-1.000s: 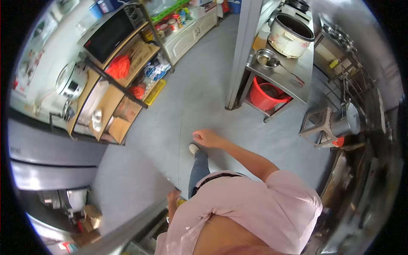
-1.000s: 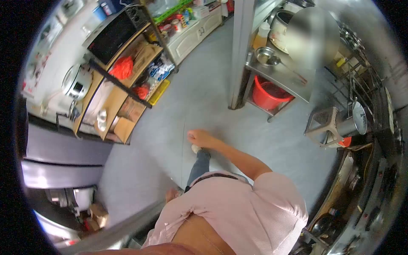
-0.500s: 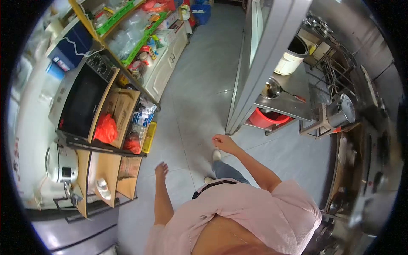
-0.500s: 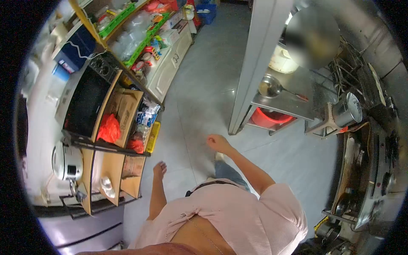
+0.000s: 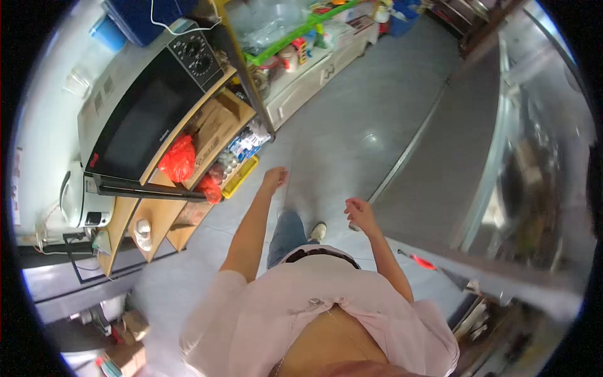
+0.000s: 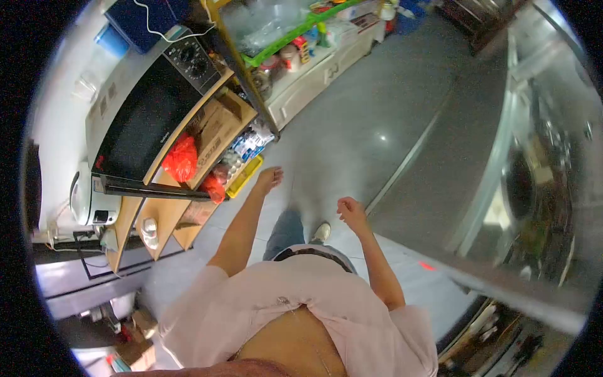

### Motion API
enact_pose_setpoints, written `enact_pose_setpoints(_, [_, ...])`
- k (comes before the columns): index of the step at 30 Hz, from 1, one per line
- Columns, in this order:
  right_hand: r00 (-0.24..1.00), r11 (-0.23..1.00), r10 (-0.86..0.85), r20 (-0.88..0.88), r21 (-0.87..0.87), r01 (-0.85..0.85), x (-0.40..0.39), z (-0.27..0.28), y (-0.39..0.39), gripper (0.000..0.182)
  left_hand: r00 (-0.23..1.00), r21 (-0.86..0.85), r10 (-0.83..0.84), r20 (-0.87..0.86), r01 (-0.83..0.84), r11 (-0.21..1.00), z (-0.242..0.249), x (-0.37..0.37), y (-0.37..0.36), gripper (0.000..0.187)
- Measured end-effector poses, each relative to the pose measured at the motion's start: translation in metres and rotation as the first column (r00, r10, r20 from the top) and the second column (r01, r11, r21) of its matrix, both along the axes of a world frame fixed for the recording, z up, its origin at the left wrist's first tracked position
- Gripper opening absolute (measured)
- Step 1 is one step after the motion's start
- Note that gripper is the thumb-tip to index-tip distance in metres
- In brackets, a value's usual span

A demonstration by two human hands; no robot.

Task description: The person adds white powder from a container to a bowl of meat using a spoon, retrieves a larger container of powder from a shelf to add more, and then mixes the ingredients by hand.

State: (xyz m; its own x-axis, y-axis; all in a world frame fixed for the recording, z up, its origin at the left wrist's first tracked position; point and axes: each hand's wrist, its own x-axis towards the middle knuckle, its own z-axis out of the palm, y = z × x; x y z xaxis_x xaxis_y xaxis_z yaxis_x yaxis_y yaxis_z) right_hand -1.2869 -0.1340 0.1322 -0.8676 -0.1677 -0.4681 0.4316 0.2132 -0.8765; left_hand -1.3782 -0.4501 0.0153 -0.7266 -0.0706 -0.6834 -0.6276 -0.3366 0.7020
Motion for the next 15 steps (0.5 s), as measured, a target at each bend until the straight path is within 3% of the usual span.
enact_pose_setpoints(3, [0.998,0.998,-0.060,0.022,-0.002,0.060,-0.056,-0.025,0.004,0.020,0.988,0.049,0.130,0.078,-0.134,0.990,-0.002,-0.077,-0.010,0.018])
enact_pose_setpoints(5, [0.989,0.993,-0.120,0.090,0.027,0.118,-0.068,-0.045,0.010,0.019,0.985,0.081,0.145,0.090,-0.153,0.985,-0.032,-0.134,-0.026,0.018])
enact_pose_setpoints(8, [0.922,0.928,-0.373,0.101,0.055,0.369,-0.098,-0.036,0.010,0.019,0.988,0.083,0.121,0.094,-0.129,0.988,-0.061,-0.221,-0.045,0.018])
enact_pose_setpoints(10, [0.910,0.922,-0.384,0.159,0.121,0.368,-0.106,-0.041,0.008,0.019,0.990,0.045,0.090,0.110,-0.095,0.994,-0.087,-0.269,-0.063,0.017])
enact_pose_setpoints(12, [0.905,0.928,-0.362,0.222,0.175,0.329,-0.114,-0.050,0.002,0.019,0.995,0.087,0.099,-0.009,-0.098,0.991,-0.120,-0.322,-0.077,0.020])
enact_pose_setpoints(13, [0.911,0.937,-0.336,0.240,0.183,0.297,-0.117,-0.055,0.000,0.018,0.935,0.049,0.344,0.089,-0.349,0.936,-0.117,-0.344,-0.072,0.022])
enact_pose_setpoints(15, [0.885,0.898,-0.396,0.244,0.306,0.317,-0.118,-0.067,-0.010,0.017,0.897,0.053,0.425,0.121,-0.433,0.900,-0.169,-0.383,-0.092,0.020])
